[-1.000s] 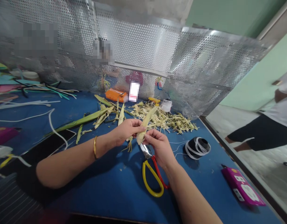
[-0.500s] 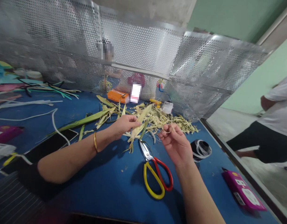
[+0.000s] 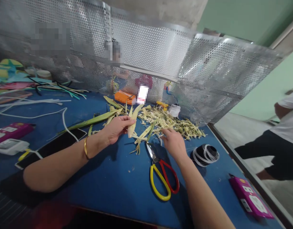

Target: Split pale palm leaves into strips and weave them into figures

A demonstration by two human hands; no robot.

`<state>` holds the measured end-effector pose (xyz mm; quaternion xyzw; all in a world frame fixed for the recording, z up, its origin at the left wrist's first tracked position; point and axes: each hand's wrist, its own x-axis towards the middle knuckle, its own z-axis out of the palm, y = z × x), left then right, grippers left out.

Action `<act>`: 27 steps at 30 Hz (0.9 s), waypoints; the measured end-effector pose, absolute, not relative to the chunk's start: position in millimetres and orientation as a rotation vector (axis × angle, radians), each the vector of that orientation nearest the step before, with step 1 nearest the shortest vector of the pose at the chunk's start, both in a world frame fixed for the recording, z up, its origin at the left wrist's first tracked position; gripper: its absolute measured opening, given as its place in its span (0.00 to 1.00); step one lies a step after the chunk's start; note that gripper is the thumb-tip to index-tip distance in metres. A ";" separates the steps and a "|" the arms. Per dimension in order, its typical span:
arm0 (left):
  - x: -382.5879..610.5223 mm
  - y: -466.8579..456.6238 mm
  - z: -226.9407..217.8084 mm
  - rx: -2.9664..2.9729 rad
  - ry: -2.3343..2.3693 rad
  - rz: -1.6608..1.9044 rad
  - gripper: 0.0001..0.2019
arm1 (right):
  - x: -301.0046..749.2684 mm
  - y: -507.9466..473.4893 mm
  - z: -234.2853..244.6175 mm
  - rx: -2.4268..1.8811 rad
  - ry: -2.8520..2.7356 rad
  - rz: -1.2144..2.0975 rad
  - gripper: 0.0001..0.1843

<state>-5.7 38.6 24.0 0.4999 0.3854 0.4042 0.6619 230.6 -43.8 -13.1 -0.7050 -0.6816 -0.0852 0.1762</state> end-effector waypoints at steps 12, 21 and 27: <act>-18.8 39.9 5.6 1.077 0.907 0.877 0.05 | 232.5 7.0 -23.7 -2.000 -2.470 -0.455 0.15; -20.9 39.1 10.0 1.040 0.917 0.870 0.05 | 252.9 40.0 -16.5 -2.195 -2.236 -0.616 0.20; -23.2 41.4 17.0 0.966 0.908 0.902 0.07 | 225.0 31.1 -1.1 -2.012 -2.393 -0.570 0.21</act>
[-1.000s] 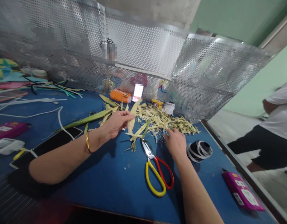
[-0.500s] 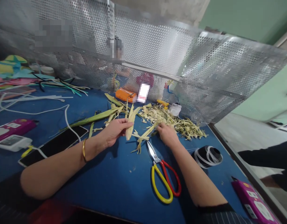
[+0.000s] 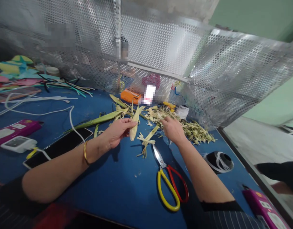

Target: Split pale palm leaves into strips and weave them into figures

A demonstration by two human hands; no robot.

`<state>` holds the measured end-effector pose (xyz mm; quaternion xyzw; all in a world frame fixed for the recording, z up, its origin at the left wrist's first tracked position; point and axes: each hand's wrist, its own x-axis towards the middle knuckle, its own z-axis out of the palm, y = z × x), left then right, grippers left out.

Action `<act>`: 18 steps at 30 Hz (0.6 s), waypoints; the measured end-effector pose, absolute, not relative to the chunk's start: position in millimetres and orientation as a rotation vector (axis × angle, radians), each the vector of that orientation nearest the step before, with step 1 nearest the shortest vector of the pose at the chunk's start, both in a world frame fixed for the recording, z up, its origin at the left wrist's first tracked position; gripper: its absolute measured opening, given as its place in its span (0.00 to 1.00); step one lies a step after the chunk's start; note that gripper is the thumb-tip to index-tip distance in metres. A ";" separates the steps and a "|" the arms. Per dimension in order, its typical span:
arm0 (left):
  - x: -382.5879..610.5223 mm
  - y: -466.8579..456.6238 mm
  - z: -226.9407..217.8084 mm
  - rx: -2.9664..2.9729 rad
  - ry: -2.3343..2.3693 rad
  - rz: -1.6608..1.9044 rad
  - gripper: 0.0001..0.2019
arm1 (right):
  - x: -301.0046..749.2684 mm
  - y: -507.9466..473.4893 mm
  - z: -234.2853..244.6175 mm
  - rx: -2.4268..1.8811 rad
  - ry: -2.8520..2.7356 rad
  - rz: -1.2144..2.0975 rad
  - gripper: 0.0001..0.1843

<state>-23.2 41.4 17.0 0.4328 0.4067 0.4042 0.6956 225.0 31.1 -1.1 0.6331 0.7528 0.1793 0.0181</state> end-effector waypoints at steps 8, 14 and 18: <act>-25.6 42.3 21.0 0.952 0.915 0.947 0.07 | 198.0 72.5 -3.7 2.063 2.391 0.383 0.16; -25.8 42.6 17.0 0.929 0.900 0.943 0.07 | 186.3 96.6 22.3 2.463 2.450 0.275 0.18; -25.4 40.7 15.0 0.950 0.843 0.982 0.06 | 162.7 61.3 24.7 2.503 2.655 -0.190 0.17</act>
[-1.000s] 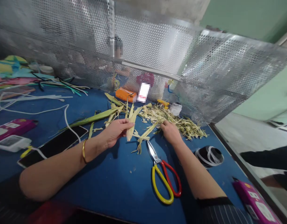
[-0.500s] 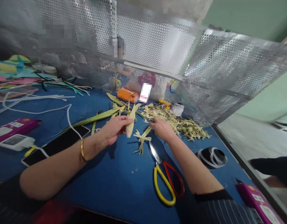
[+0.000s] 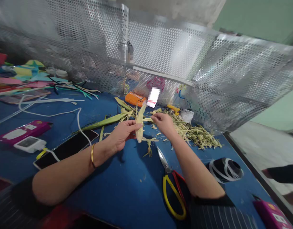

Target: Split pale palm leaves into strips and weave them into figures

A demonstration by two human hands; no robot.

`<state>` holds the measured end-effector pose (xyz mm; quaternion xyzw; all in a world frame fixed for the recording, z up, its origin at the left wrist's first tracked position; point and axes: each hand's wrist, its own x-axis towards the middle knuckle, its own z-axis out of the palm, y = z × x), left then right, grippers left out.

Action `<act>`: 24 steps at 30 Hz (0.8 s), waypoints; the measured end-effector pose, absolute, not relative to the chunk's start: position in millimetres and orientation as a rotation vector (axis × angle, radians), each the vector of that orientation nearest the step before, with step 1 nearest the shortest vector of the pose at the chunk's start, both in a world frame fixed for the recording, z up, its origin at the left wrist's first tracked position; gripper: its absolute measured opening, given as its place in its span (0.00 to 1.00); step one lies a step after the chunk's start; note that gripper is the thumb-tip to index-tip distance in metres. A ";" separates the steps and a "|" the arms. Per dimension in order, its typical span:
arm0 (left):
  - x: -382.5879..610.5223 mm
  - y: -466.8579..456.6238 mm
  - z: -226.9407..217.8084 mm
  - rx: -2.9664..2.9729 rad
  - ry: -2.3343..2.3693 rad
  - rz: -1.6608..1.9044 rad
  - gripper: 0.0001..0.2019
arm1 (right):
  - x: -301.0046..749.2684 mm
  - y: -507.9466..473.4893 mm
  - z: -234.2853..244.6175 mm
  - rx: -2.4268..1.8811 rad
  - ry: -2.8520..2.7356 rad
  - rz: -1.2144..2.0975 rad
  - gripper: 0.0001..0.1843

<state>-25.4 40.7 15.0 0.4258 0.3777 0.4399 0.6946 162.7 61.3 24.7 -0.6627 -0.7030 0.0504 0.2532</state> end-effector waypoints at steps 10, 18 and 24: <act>-13.5 13.5 10.4 1.141 0.921 0.937 0.07 | 132.5 -40.8 3.1 -1.314 -1.065 0.875 0.15; -6.6 3.2 23.8 2.421 0.701 1.130 0.08 | 172.6 -70.0 -0.8 -1.409 -1.468 0.730 0.13; 6.7 16.5 26.2 2.274 0.682 0.554 0.10 | 168.5 -70.6 0.3 -1.414 -1.274 0.677 0.11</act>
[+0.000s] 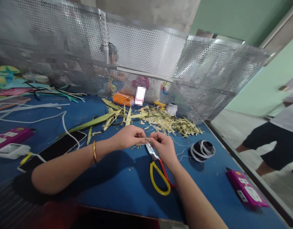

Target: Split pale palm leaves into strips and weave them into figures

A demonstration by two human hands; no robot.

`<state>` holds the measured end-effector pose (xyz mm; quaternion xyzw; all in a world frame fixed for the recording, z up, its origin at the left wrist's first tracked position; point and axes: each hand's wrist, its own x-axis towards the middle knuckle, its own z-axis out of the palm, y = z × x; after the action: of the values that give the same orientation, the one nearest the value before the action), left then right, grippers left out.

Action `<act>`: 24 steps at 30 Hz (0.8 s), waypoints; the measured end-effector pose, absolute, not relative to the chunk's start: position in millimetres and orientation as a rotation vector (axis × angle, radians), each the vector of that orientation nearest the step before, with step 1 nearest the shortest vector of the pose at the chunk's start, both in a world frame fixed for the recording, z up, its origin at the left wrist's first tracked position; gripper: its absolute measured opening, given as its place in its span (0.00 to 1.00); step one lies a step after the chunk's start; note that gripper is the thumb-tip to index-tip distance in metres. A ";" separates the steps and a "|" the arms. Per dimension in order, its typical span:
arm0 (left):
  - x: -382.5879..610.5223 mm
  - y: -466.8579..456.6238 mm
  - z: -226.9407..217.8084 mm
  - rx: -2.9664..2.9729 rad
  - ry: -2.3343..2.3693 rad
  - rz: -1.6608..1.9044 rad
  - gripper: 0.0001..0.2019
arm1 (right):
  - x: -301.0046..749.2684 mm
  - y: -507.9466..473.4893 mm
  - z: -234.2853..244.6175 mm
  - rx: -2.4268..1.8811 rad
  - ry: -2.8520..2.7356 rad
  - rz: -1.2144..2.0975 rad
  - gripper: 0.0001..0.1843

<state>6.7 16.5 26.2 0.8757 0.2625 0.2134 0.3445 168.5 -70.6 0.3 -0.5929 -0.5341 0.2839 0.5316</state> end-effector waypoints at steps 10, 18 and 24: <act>20.1 2.5 17.3 1.418 0.792 0.612 0.07 | 167.4 -69.9 -3.6 -1.098 -0.709 1.099 0.17; 23.3 -2.7 16.3 1.392 0.737 0.617 0.07 | 160.2 -71.7 -2.9 -1.158 -0.825 0.982 0.14; 25.3 -5.8 24.0 1.374 0.848 0.731 0.09 | 153.9 -79.6 -0.2 -1.284 -1.062 0.525 0.08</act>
<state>25.3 -5.8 24.0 0.6006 0.3707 0.3197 0.6322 153.9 -79.6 -0.2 -0.5636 -0.4658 0.2302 0.6422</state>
